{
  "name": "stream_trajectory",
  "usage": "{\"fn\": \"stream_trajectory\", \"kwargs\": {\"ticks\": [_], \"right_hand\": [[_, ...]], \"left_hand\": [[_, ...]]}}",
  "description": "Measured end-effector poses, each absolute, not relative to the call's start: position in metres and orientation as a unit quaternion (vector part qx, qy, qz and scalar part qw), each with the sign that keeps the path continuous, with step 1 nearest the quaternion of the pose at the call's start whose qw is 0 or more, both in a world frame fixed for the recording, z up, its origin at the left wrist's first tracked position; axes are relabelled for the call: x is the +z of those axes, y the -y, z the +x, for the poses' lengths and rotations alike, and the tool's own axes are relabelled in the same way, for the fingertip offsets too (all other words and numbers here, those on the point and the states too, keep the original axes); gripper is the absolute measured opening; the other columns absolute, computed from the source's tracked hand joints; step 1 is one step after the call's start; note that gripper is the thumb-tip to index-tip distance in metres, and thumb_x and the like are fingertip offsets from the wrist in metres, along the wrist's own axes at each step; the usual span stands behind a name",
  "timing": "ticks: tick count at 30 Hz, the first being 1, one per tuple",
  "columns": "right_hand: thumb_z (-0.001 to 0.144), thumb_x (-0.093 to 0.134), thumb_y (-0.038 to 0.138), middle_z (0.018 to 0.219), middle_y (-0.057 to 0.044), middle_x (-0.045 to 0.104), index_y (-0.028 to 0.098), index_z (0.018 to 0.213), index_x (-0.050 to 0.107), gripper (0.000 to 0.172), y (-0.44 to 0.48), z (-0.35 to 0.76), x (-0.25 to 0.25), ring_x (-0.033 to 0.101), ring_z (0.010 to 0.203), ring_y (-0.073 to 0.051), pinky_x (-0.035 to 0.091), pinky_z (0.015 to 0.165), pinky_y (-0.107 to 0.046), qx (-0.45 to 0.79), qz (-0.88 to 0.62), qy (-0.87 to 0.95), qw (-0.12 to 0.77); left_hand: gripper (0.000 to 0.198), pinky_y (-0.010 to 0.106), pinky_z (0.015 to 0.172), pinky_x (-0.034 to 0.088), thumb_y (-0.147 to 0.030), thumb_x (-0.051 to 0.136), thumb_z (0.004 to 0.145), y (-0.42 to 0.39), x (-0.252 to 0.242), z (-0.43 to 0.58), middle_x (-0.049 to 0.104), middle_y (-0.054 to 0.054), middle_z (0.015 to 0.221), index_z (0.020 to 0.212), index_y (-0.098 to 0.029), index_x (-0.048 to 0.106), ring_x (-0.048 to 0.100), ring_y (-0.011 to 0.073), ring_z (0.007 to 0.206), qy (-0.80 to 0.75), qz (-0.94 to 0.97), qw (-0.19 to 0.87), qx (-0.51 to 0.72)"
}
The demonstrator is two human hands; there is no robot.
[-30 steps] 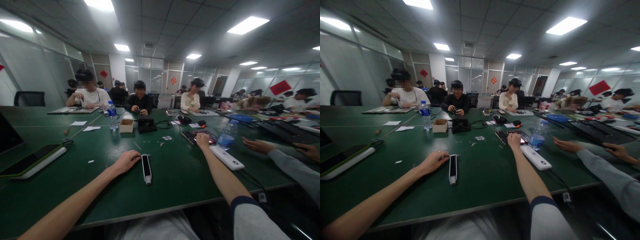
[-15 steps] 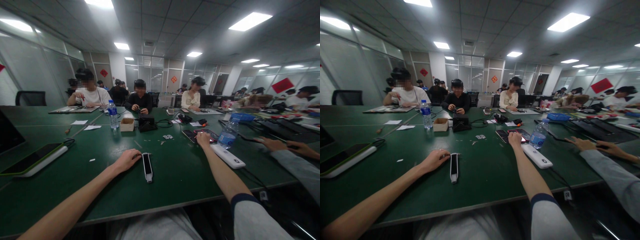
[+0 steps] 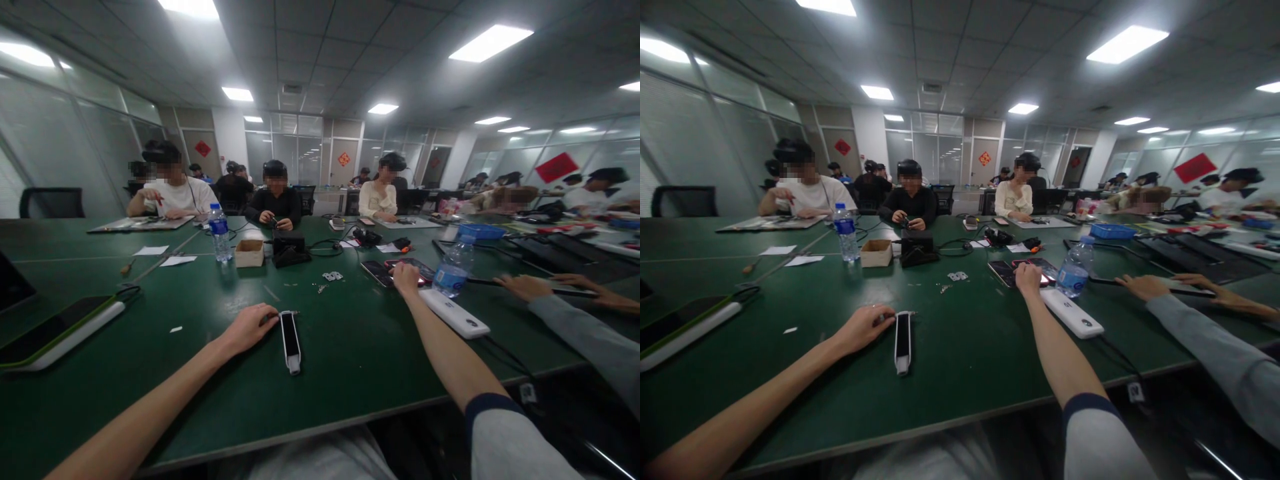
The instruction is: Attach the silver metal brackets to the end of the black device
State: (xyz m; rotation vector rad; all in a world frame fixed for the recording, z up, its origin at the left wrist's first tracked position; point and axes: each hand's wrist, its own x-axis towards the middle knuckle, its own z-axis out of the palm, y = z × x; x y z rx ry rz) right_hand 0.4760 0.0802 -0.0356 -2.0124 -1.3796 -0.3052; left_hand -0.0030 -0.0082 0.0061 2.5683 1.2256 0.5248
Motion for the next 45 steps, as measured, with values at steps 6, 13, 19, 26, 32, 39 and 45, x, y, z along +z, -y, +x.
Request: {"fn": "stream_trajectory", "kwargs": {"ticks": [6,13,19,26,32,39,45], "right_hand": [[0.09,0.024,0.019,0.086,-0.018,0.072,0.01,0.075,0.077,0.055,-0.0816,0.4716,-0.0345,0.057,0.09,-0.028,0.031,0.093,-0.035,-0.12,-0.758,0.538,0.347],[0.089,0.024,0.019,0.086,-0.018,0.072,0.01,0.073,0.076,0.055,-0.0818,0.4674,-0.0327,0.057,0.089,-0.028,0.032,0.092,-0.035,-0.118,-0.743,0.528,0.393],[0.087,0.026,0.02,0.081,-0.016,0.072,0.012,0.07,0.076,0.054,-0.083,0.4699,-0.0341,0.06,0.084,-0.026,0.035,0.091,-0.033,-0.122,-0.734,0.515,0.426],[0.087,0.026,0.02,0.084,-0.016,0.072,0.012,0.072,0.076,0.053,-0.0815,0.4694,-0.0338,0.061,0.086,-0.025,0.035,0.092,-0.031,-0.099,-0.738,0.51,0.43],[0.088,0.027,0.02,0.084,-0.015,0.073,0.012,0.073,0.076,0.052,-0.0817,0.4695,-0.0337,0.061,0.088,-0.025,0.035,0.092,-0.029,-0.095,-0.745,0.504,0.426],[0.089,0.026,0.021,0.084,-0.014,0.073,0.012,0.075,0.077,0.054,-0.082,0.4697,-0.0349,0.062,0.088,-0.024,0.035,0.092,-0.028,-0.108,-0.745,0.511,0.416],[0.088,0.027,0.018,0.081,-0.014,0.073,0.012,0.073,0.077,0.052,-0.0785,0.4686,-0.0317,0.061,0.086,-0.024,0.037,0.09,-0.029,-0.122,-0.743,0.522,0.401]], "left_hand": [[0.027,0.029,0.071,0.047,-0.035,0.046,0.091,0.0068,0.0047,-0.0032,0.066,0.005,0.09,0.101,-0.019,0.065,0.06,0.0185,0.076,-0.419,0.882,0.119,0.176],[0.027,0.028,0.067,0.047,-0.035,0.046,0.09,0.007,0.0052,-0.0022,0.066,0.005,0.087,0.098,-0.018,0.065,0.06,0.0178,0.072,-0.419,0.882,0.115,0.182],[0.026,0.028,0.068,0.047,-0.035,0.044,0.091,0.0088,0.0067,-0.0002,0.066,0.005,0.086,0.096,-0.018,0.064,0.061,0.0178,0.073,-0.413,0.886,0.103,0.185],[0.027,0.028,0.068,0.047,-0.035,0.043,0.092,0.0062,0.0041,-0.0012,0.066,0.004,0.086,0.097,-0.019,0.064,0.06,0.0175,0.073,-0.414,0.887,0.098,0.18],[0.028,0.028,0.068,0.048,-0.035,0.043,0.092,0.0061,0.0041,-0.0023,0.066,0.005,0.088,0.098,-0.019,0.064,0.06,0.0178,0.074,-0.415,0.884,0.112,0.181],[0.028,0.029,0.069,0.048,-0.036,0.042,0.092,0.0058,0.0036,-0.0025,0.065,0.005,0.089,0.098,-0.018,0.064,0.06,0.0177,0.073,-0.414,0.885,0.111,0.183],[0.028,0.029,0.07,0.048,-0.036,0.043,0.092,0.0058,0.0032,-0.0031,0.066,0.005,0.089,0.097,-0.019,0.064,0.061,0.0181,0.074,-0.41,0.885,0.111,0.19]]}}
